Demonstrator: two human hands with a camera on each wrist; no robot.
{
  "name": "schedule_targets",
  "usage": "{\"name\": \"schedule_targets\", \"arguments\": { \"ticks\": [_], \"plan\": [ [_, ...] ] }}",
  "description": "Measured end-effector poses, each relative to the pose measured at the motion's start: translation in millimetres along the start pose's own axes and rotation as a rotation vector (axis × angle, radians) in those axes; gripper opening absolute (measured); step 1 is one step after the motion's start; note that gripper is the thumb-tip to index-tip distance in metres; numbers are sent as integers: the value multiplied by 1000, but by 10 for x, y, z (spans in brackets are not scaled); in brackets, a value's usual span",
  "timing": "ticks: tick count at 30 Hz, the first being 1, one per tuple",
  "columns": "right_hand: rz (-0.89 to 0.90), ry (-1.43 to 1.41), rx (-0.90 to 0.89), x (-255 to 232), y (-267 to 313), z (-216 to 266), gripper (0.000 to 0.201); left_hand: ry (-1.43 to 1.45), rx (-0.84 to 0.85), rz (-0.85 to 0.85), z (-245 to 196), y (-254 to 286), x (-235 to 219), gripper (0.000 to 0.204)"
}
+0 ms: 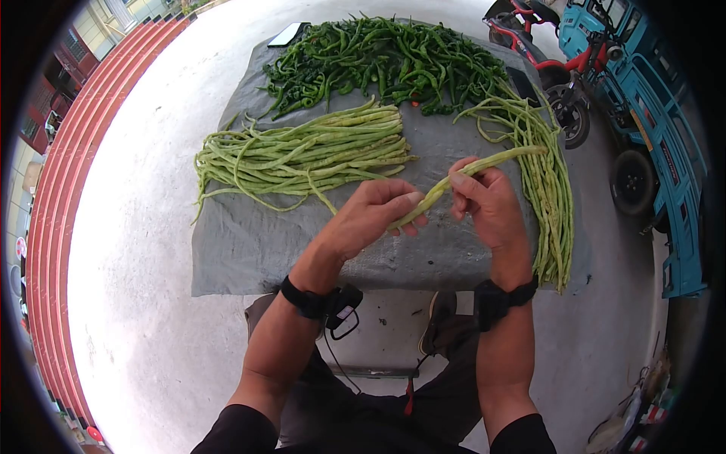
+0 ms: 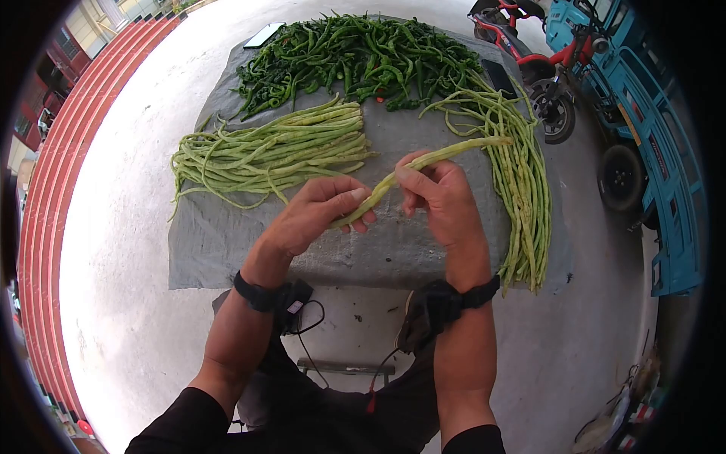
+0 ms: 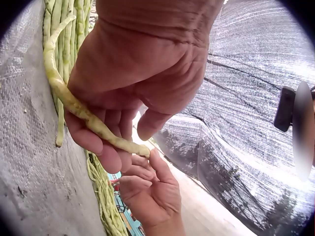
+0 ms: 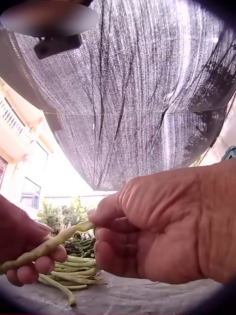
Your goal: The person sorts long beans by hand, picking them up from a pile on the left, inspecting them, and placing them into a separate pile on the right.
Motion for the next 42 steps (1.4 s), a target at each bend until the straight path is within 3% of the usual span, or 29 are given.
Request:
{"name": "schedule_targets", "arguments": {
  "ticks": [28,42],
  "plan": [
    [-27,-44,-46,-157,20,87,14,-7,31,71,35,1,-5,26],
    [-48,-54,-75,-277,58,153,16,-79,28,106,-33,13,-39,35]
  ]
}}
Point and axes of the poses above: each hand's wrist, its own y-axis away from the middle knuckle, its own x-axis out of the palm, z = x × y, the point moved 5 cm from there along -y, towards the middle knuckle, and after that the axes turned 7 degrees about z, right-handed, at the moved point
